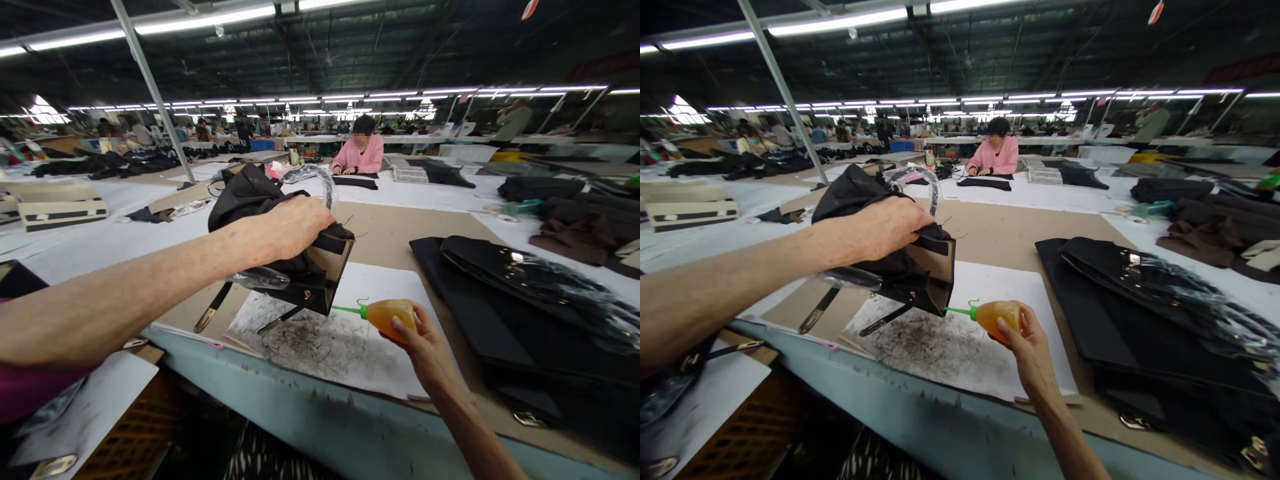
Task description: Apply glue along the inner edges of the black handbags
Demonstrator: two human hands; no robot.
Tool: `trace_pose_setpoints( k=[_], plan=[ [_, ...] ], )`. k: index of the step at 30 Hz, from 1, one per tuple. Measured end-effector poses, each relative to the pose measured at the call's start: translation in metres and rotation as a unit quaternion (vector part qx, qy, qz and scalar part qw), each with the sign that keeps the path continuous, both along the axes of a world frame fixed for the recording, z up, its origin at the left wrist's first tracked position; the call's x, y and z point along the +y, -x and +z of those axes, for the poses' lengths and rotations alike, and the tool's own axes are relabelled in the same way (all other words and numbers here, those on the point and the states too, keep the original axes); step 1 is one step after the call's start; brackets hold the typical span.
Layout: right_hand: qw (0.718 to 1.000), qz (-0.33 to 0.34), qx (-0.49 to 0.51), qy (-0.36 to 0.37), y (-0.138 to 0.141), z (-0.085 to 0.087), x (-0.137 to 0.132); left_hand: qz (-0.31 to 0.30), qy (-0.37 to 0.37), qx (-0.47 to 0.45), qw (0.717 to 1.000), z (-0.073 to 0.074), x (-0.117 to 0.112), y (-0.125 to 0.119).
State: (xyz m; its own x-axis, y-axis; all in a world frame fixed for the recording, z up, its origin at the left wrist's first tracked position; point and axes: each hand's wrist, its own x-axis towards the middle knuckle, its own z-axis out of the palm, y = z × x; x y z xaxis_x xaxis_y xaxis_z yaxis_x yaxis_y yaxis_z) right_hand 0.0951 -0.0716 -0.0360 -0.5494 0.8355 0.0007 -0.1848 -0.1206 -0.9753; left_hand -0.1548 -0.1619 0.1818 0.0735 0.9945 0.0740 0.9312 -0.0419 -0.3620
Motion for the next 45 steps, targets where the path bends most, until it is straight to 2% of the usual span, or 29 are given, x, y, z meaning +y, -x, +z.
trace_pose_setpoints(
  k=[6, 9, 13, 23, 28, 37, 45],
  plan=[
    [0.999, -0.02, 0.004, -0.028, 0.02, -0.009, 0.009, 0.03, 0.014, 0.004, 0.999, -0.048, -0.014, 0.003],
    [0.998, -0.035, -0.011, -0.055, 0.029, -0.016, 0.014, 0.038, -0.002, -0.003, 0.999, -0.062, -0.022, 0.002],
    [0.993, -0.057, -0.035, -0.092, 0.042, -0.023, 0.022, 0.04, -0.001, -0.008, 0.999, -0.073, -0.031, -0.002],
    [0.99, -0.056, -0.053, -0.122, 0.059, -0.036, 0.032, 0.057, -0.003, -0.039, 0.998, -0.081, -0.045, -0.009],
    [0.99, -0.035, -0.066, -0.116, 0.059, -0.035, 0.03, 0.051, 0.003, -0.048, 0.998, -0.086, -0.051, -0.011],
    [0.993, 0.007, -0.092, -0.076, 0.046, -0.033, 0.02, 0.061, 0.006, -0.063, 0.996, -0.089, -0.062, -0.015],
    [0.996, 0.012, -0.087, -0.01, 0.041, -0.032, 0.018, 0.084, 0.031, -0.085, 0.992, -0.088, -0.066, -0.019]
  ],
)
